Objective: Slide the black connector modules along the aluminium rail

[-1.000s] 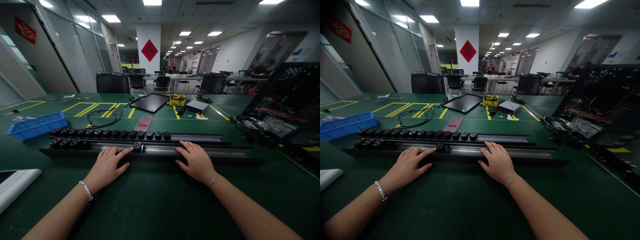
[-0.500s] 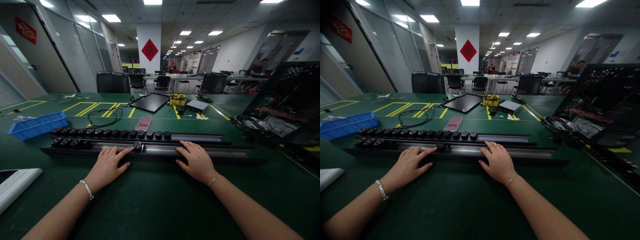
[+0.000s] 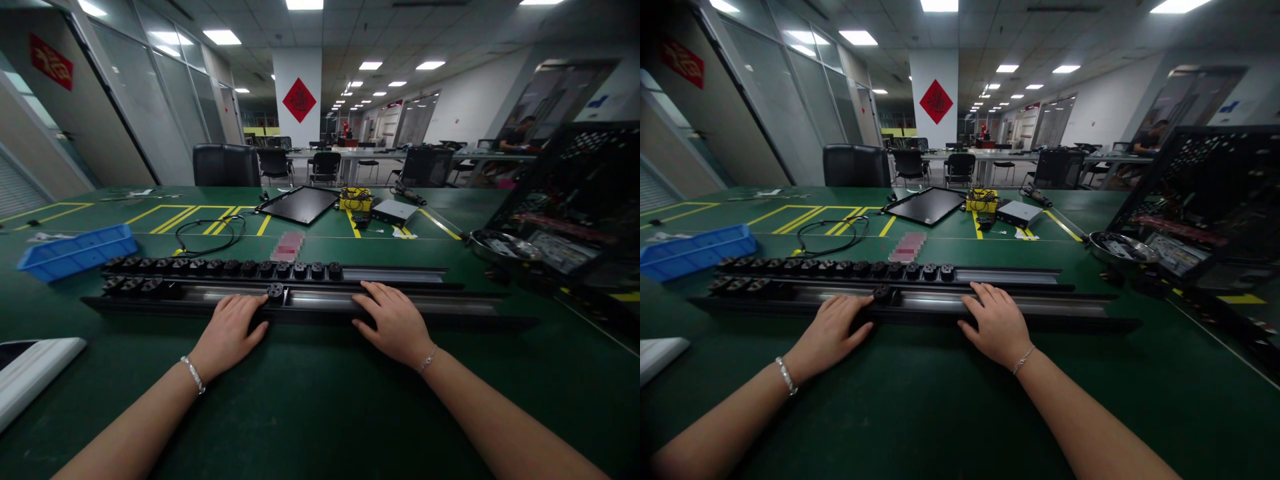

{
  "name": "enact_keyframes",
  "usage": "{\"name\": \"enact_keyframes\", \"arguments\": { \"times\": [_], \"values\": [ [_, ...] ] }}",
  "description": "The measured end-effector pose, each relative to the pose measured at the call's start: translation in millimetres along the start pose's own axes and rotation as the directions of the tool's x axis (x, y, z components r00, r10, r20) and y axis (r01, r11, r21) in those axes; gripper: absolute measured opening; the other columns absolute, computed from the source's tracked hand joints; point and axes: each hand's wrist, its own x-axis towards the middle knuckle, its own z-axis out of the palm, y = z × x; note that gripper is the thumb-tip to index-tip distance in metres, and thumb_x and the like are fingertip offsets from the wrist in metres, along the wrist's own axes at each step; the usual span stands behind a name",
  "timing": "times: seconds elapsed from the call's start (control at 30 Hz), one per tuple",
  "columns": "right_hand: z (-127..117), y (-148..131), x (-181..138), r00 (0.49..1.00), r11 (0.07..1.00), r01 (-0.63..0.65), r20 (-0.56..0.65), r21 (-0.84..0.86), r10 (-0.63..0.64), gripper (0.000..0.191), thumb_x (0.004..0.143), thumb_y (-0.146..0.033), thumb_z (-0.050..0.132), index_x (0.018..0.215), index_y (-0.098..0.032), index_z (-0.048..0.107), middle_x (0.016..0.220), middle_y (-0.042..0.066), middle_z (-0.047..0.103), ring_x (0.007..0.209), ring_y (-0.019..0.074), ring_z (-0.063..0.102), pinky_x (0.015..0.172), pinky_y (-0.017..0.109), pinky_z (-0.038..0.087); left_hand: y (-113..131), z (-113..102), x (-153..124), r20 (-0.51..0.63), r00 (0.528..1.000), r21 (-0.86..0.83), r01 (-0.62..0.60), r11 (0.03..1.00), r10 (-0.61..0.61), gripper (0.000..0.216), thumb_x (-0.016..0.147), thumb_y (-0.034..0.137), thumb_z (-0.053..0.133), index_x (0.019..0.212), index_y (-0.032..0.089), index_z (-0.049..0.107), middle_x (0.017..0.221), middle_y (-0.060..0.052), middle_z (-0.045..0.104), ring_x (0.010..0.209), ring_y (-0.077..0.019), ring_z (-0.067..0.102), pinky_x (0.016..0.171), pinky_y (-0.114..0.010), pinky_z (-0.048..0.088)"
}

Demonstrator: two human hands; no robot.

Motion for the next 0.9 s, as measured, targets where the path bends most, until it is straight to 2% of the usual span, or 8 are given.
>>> {"name": "enact_keyframes", "arguments": {
  "times": [0.33, 0.9],
  "values": [
    [0.9, 0.7, -0.3, 1.0, 1.0, 0.009, -0.009, -0.003, -0.009, 0.042, 0.082, -0.043, 0.052, 0.115, -0.019, 0.061, 0.131, 0.014, 0.052, 0.12, 0.0282, 0.045, 0.099, 0.043, 0.035, 0.8, -0.4, -0.7, -0.004, 1.0, -0.012, 0.02, 1.0, -0.02, 0.037, 0.085, 0.033, 0.049, 0.12, 0.021, 0.048, 0.107, -0.006, 0.064, 0.1, -0.0225, 0.057, 0.089, -0.041, 0.036],
    [0.4, 0.8, -0.1, 1.0, 1.0, 0.014, -0.006, -0.004, -0.014, 0.042, 0.083, -0.043, 0.051, 0.116, -0.019, 0.061, 0.132, 0.014, 0.051, 0.12, 0.0285, 0.045, 0.099, 0.044, 0.036, 2.4, -2.6, 0.9, 0.01, 0.999, -0.03, 0.031, 0.999, -0.03, 0.038, 0.086, 0.035, 0.046, 0.123, 0.027, 0.05, 0.104, -0.003, 0.065, 0.098, -0.0215, 0.057, 0.089, -0.04, 0.035]
  ]
}}
